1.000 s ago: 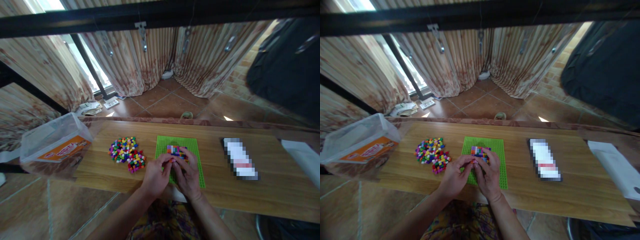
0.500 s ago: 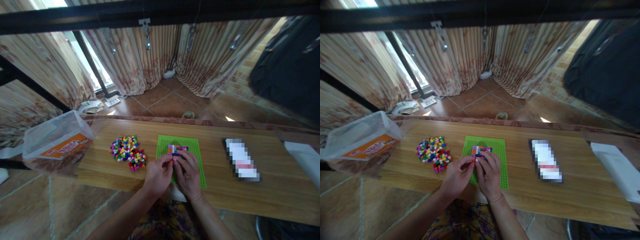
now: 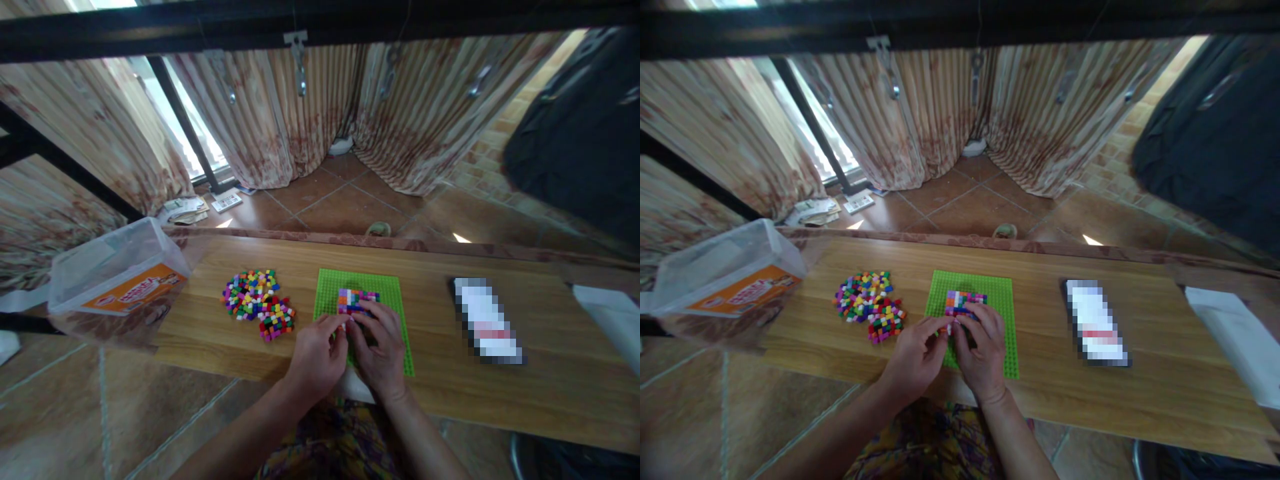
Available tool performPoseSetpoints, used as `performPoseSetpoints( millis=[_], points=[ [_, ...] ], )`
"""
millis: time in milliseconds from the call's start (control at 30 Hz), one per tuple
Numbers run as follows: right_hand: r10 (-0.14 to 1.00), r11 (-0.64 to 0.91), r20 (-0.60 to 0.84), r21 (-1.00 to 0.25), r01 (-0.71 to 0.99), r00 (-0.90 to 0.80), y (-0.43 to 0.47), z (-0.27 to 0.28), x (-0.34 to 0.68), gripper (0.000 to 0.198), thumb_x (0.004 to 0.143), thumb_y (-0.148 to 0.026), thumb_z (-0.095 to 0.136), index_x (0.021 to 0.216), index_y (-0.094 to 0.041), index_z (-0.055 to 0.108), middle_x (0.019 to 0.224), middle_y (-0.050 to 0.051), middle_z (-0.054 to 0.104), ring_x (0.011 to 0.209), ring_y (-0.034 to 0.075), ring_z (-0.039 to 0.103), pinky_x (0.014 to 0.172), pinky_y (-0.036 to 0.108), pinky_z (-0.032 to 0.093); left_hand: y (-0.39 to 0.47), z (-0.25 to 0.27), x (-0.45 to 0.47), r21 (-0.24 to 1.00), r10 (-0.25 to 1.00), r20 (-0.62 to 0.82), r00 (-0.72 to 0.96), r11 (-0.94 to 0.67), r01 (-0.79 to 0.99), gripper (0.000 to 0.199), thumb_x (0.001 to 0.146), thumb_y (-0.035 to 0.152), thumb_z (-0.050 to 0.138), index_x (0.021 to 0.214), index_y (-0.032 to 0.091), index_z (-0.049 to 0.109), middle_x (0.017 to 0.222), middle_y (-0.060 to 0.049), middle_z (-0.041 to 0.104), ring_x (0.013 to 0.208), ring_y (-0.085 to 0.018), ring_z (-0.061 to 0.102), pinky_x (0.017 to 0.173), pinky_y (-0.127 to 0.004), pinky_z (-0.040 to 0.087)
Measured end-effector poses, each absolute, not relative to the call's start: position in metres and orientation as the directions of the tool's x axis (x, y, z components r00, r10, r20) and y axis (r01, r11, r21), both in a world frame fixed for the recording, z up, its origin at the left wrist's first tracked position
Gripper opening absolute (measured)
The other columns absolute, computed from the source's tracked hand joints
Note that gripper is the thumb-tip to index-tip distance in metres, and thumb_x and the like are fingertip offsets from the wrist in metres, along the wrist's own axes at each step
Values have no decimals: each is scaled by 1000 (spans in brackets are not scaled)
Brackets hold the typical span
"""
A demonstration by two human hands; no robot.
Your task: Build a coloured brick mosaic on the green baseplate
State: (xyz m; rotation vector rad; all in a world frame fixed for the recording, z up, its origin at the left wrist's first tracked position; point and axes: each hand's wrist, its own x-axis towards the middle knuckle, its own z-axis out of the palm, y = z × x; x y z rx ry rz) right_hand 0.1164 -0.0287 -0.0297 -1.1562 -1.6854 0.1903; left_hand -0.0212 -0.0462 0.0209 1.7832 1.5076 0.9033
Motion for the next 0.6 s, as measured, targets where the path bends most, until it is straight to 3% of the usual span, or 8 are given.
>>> performPoseSetpoints(
  millis=[133,300,600],
  points=[
    [766,510,643,-621,595,13,-28,-29,116,15,85,-19,64,98,-25,68,109,5,67,104,22,60,91,45,49,-43,20,-21,838,993,56,105,-103,536,30,88,15,49,109,18,70,102,-10,73,93,-20,68,84,-31,54],
    [777,498,629,-641,585,28,-27,-28,116,16,86,-19,62,99,-26,68,111,6,67,107,23,60,91,46,48,-38,21,-22,832,992,-12,129,-62,552,31,88,16,48,109,20,71,100,-8,74,83,-19,70,77,-29,55],
    [821,422,562,-716,556,99,-28,-28,121,25,87,-24,58,111,-25,63,119,8,62,113,25,56,98,51,44,-38,24,-21,730,983,50,176,-156,665,35,84,11,50,110,22,69,95,-7,73,78,-18,68,71,-27,53]
  ],
)
